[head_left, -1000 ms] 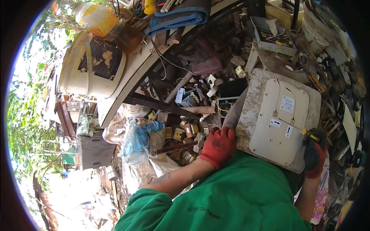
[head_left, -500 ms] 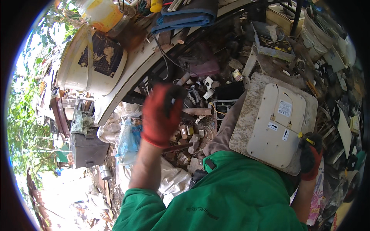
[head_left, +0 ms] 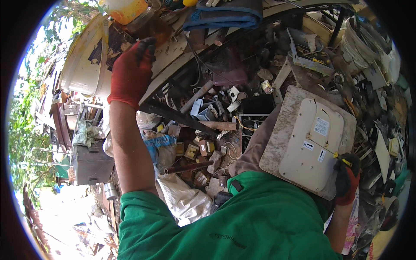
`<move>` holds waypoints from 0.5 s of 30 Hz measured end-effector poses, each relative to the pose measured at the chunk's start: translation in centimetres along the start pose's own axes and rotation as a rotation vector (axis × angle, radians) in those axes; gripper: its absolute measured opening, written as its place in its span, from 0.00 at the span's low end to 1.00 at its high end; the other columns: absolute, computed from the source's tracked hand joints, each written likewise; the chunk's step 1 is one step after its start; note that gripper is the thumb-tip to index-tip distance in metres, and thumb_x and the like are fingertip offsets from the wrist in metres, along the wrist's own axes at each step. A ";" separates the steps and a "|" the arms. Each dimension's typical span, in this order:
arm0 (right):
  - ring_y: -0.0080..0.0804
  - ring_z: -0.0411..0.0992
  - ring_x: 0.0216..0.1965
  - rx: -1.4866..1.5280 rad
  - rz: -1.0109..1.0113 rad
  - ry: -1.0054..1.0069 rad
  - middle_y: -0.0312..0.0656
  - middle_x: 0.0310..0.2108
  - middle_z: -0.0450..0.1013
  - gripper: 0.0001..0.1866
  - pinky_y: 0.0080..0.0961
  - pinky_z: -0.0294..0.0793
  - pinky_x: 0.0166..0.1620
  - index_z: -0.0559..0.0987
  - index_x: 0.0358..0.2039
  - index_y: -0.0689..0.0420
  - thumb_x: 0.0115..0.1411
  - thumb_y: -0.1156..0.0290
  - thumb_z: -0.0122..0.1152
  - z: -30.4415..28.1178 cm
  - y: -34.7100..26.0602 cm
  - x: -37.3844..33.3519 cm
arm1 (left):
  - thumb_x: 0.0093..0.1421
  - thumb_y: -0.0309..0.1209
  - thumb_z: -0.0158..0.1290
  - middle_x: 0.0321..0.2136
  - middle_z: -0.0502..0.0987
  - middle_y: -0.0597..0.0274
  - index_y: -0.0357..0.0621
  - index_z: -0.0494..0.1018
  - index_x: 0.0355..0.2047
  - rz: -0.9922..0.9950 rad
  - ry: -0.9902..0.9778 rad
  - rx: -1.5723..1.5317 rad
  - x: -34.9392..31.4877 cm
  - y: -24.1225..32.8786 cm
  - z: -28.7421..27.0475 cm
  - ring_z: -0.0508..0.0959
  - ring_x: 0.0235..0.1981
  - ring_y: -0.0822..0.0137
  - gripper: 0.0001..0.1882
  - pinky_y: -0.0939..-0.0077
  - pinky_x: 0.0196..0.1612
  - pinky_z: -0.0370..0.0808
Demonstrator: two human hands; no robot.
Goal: The person disassembles an electronic panel by removing screws with a screwdriver and prying the cover off.
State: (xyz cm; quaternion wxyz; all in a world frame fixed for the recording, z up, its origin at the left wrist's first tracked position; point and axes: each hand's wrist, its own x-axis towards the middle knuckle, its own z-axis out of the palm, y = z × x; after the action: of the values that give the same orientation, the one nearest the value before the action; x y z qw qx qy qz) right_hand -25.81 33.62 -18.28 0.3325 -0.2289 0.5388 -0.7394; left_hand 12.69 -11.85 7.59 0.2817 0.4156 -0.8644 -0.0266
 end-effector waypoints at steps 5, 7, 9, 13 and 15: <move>0.33 0.74 0.37 -0.076 0.037 -0.007 0.43 0.44 0.73 0.21 0.30 0.74 0.44 0.73 0.56 0.62 0.62 0.73 0.59 1.4 -1.4 -0.2 | 0.72 0.29 0.52 0.43 0.85 0.56 0.39 0.80 0.50 0.169 0.459 -0.003 -4.6 2.9 0.2 0.85 0.42 0.65 0.12 0.71 0.48 0.80; 0.33 0.75 0.38 -0.142 0.015 -0.002 0.43 0.44 0.73 0.23 0.30 0.74 0.45 0.72 0.57 0.62 0.61 0.75 0.59 2.6 -2.6 -0.3 | 0.71 0.27 0.51 0.45 0.84 0.51 0.33 0.80 0.48 0.224 0.545 -0.245 -7.8 2.9 2.3 0.84 0.45 0.63 0.13 0.68 0.50 0.80; 0.34 0.76 0.40 -0.298 -0.011 -0.051 0.43 0.46 0.73 0.24 0.31 0.75 0.46 0.72 0.58 0.62 0.59 0.77 0.60 4.5 -5.2 -0.8 | 0.67 0.24 0.49 0.45 0.84 0.52 0.31 0.79 0.49 0.200 0.293 -0.484 -10.9 4.0 4.9 0.83 0.44 0.62 0.14 0.70 0.49 0.78; 0.42 0.78 0.41 -0.832 -0.417 -0.554 0.50 0.46 0.75 0.27 0.36 0.77 0.47 0.72 0.56 0.63 0.55 0.80 0.64 12.4 -9.6 2.8 | 0.62 0.21 0.51 0.39 0.81 0.53 0.37 0.78 0.52 -0.063 -0.403 -0.941 -15.1 6.5 9.0 0.78 0.34 0.63 0.18 0.69 0.42 0.76; 0.48 0.78 0.38 -1.013 -0.518 -0.831 0.51 0.43 0.75 0.27 0.38 0.78 0.43 0.72 0.54 0.61 0.52 0.79 0.65 17.1 -11.9 4.4 | 0.62 0.21 0.51 0.37 0.80 0.51 0.37 0.77 0.54 0.066 -0.621 -0.950 -16.3 6.7 12.1 0.77 0.32 0.63 0.19 0.69 0.41 0.76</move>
State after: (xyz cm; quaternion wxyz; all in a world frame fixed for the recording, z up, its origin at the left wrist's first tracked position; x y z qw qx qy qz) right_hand -19.78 21.65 -1.70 0.1765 -0.7399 0.5734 -0.3044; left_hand 9.93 2.19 -8.24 0.1710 0.1888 -0.8122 -0.5248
